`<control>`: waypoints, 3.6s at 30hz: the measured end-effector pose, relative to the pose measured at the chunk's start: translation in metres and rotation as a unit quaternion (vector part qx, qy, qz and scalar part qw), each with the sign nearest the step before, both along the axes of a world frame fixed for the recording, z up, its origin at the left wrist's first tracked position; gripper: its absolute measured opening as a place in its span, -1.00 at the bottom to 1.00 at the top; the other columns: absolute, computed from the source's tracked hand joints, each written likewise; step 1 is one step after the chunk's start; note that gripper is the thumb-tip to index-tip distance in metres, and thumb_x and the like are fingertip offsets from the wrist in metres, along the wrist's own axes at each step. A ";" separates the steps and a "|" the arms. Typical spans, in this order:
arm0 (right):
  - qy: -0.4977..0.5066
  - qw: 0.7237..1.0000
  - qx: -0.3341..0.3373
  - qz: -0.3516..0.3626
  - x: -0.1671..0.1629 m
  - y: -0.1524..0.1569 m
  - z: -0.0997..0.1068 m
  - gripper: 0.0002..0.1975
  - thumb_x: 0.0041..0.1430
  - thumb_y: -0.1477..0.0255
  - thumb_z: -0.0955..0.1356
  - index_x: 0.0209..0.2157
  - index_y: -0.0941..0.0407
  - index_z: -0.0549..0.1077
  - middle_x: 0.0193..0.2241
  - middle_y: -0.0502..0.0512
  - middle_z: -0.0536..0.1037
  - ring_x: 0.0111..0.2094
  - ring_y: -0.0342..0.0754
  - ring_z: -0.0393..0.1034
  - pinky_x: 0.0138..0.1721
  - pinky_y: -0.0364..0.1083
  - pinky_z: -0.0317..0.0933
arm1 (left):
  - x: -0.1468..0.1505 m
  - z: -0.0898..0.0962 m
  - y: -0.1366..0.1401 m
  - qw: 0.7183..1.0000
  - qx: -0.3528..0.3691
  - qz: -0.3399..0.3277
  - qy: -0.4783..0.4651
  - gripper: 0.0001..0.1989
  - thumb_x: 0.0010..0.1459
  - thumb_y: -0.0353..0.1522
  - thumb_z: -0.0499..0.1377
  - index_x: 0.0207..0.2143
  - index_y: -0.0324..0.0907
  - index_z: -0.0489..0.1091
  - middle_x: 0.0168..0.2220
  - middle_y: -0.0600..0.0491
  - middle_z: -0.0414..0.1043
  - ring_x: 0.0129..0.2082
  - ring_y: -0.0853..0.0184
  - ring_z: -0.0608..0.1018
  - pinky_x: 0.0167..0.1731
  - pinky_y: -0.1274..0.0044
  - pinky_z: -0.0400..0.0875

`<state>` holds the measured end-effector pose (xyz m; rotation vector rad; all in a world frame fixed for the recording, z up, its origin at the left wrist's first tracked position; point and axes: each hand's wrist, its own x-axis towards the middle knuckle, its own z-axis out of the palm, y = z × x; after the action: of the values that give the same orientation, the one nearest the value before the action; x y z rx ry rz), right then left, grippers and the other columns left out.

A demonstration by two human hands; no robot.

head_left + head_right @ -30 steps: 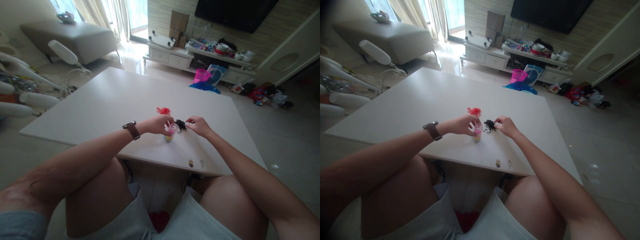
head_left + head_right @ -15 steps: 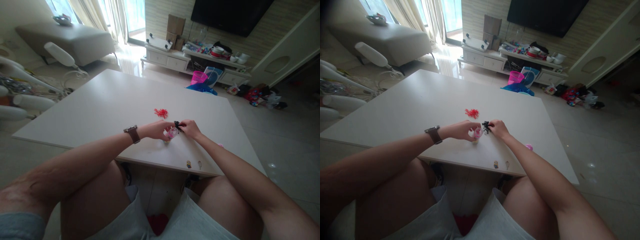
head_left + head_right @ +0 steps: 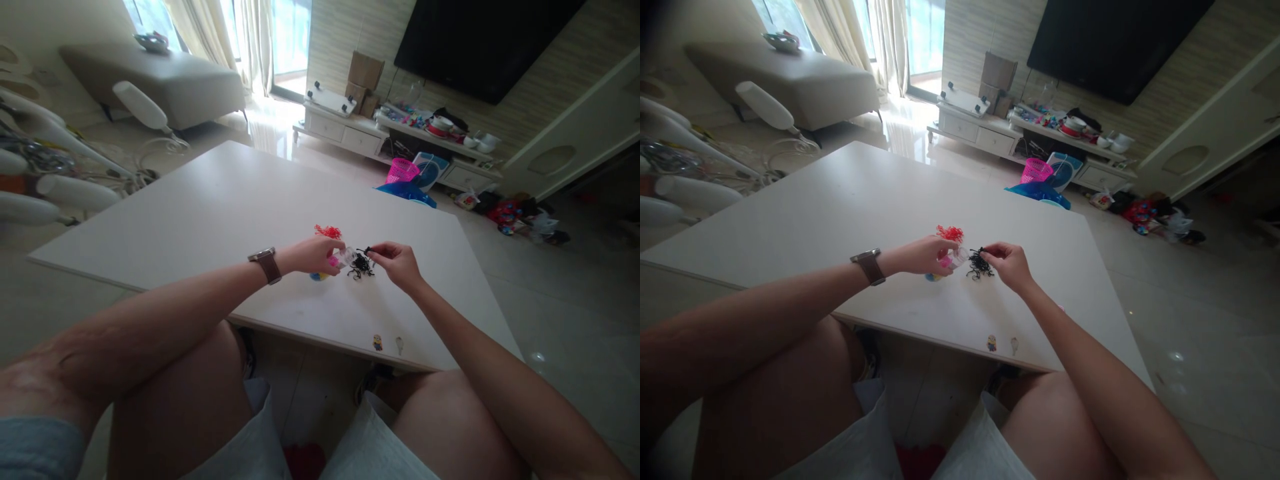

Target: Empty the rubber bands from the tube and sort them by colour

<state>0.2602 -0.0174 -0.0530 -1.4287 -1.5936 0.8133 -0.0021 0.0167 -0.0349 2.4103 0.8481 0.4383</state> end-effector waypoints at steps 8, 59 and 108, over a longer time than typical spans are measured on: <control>-0.079 0.992 0.049 0.085 -0.021 -0.020 0.020 -0.75 0.09 0.20 0.50 -0.31 0.09 0.65 -0.36 0.12 0.67 -0.33 0.02 0.54 -0.24 0.01 0.42 | 0.005 -0.004 -0.003 0.999 0.030 0.001 0.029 -0.64 -0.03 -0.23 0.26 -0.15 -0.13 0.54 -0.39 0.03 0.51 -0.40 0.26 0.48 -0.39 0.50 0.22; -0.337 0.938 0.034 0.074 0.021 0.016 -0.050 -0.70 0.10 0.39 0.50 -0.09 0.09 0.61 -0.13 0.17 0.66 -0.07 0.10 0.50 -0.01 0.03 0.35 | 0.008 0.001 -0.001 0.997 0.001 -0.008 -0.082 -0.85 -0.04 -0.37 0.29 -0.44 -0.17 0.36 -0.41 0.06 0.43 -0.39 0.33 0.44 -0.35 0.51 0.31; -0.063 0.987 0.099 0.107 -0.027 -0.015 0.006 -0.90 0.15 0.38 0.45 -0.35 0.08 0.65 -0.36 0.09 0.64 -0.33 -0.04 0.51 -0.30 -0.06 0.37 | 0.008 -0.011 0.000 1.000 0.003 -0.006 0.017 -0.76 0.03 -0.30 0.28 -0.21 -0.16 0.54 -0.26 -0.01 0.39 -0.36 0.28 0.45 -0.34 0.49 0.26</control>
<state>0.2333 -0.0319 -0.0470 -1.2014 -1.8936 0.6727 0.0061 0.0164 -0.0456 2.4341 0.8468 0.3977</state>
